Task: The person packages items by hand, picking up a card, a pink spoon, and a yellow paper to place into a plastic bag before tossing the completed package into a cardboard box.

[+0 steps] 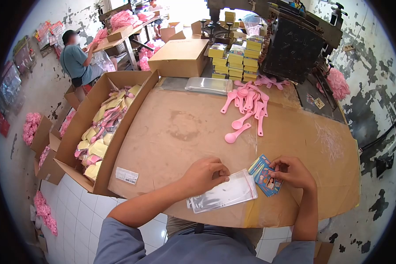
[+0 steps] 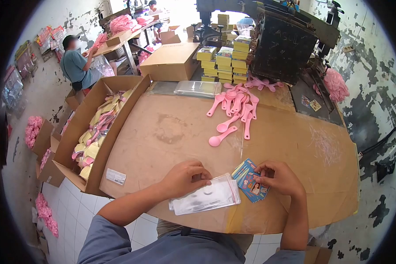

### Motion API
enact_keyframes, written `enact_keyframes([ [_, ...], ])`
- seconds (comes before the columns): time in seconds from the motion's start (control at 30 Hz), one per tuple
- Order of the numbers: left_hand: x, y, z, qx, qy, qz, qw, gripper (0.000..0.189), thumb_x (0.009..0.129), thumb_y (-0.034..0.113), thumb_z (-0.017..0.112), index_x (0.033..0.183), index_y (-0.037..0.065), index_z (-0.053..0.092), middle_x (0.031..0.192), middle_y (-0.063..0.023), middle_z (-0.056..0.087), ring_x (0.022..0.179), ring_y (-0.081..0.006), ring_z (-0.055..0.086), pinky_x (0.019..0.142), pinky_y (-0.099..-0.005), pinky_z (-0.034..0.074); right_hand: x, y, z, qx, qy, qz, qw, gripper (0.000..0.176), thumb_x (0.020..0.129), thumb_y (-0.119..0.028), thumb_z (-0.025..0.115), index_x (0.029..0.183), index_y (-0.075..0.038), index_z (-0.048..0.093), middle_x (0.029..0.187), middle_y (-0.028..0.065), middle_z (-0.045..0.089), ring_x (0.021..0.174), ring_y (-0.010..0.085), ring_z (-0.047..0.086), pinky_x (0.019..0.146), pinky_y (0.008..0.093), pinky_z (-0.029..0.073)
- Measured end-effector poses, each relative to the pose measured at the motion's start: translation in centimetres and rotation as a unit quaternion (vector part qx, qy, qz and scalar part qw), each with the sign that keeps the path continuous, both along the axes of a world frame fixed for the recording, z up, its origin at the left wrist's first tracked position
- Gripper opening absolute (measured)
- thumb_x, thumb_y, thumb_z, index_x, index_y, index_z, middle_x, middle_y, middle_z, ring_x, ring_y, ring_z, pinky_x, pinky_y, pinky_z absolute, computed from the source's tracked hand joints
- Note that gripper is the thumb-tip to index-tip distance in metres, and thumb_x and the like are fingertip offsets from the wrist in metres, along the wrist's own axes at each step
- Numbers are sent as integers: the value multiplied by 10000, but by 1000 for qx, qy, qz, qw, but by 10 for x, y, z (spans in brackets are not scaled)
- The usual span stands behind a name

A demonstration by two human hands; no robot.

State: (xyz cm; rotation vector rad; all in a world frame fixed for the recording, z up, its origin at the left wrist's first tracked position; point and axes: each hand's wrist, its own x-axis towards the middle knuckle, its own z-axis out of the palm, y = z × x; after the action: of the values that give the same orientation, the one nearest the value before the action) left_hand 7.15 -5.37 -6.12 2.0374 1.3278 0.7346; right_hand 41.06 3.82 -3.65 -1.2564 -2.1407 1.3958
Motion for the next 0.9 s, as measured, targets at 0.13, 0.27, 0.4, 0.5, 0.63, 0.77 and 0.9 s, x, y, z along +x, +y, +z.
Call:
enact_keyframes([
  [0.13, 4, -2, 0, 56, -4, -4, 998, 186, 848, 228, 807, 962, 87, 761, 853, -46, 655, 844, -230, 645, 774, -373, 520, 1, 0, -3, -12, 13, -21, 1000, 208, 880, -45, 807, 1054, 22, 716, 787, 6, 670, 661, 60, 620, 608, 236, 503],
  [0.27, 5, -2, -3, 68, 7, -18, 998, 208, 840, 232, 816, 975, 86, 752, 863, -47, 661, 857, -225, 649, 782, -371, 519, 0, -2, 2, -19, 11, -26, 999, 197, 897, -110, 803, 1036, 9, 731, 780, -18, 651, 698, 53, 593, 627, 244, 498],
  [0.4, 4, -1, -6, 57, -8, -18, 998, 245, 845, 251, 825, 1008, 81, 757, 869, -56, 658, 846, -235, 639, 760, -368, 525, 3, 0, -3, -24, 24, -30, 999, 177, 907, -112, 794, 1030, -1, 732, 791, -18, 660, 702, 53, 595, 631, 241, 498],
  [0.5, 3, -2, -4, 16, -36, -5, 999, 273, 836, 236, 838, 1041, 74, 759, 851, -45, 666, 803, -211, 646, 739, -352, 529, 3, 3, -4, -4, 19, -23, 1000, 164, 908, -115, 796, 1010, -7, 727, 795, -16, 662, 707, 54, 599, 635, 241, 502],
  [0.63, 3, -2, 0, -61, -77, 27, 995, 284, 822, 202, 858, 1068, 89, 774, 837, -22, 670, 757, -160, 649, 707, -314, 528, 4, 4, -5, 17, 40, -17, 999, 149, 902, -114, 800, 976, -15, 717, 796, -16, 660, 709, 57, 601, 639, 247, 506],
  [0.77, 0, 1, -4, -45, -61, 2, 997, 248, 829, 174, 852, 1057, 105, 785, 860, -15, 665, 754, -139, 648, 696, -296, 528, 6, 8, -9, 43, 43, -18, 998, 148, 900, -110, 800, 976, -19, 712, 798, -15, 664, 718, 58, 610, 650, 247, 511],
  [0.9, -3, 0, -7, -18, -93, -21, 995, 189, 852, 157, 827, 1020, 91, 770, 902, -30, 661, 760, -147, 649, 698, -297, 530, 1, 5, -2, 1, 54, -16, 998, 158, 912, -122, 793, 998, -15, 715, 823, -9, 686, 737, 57, 624, 656, 241, 511],
])
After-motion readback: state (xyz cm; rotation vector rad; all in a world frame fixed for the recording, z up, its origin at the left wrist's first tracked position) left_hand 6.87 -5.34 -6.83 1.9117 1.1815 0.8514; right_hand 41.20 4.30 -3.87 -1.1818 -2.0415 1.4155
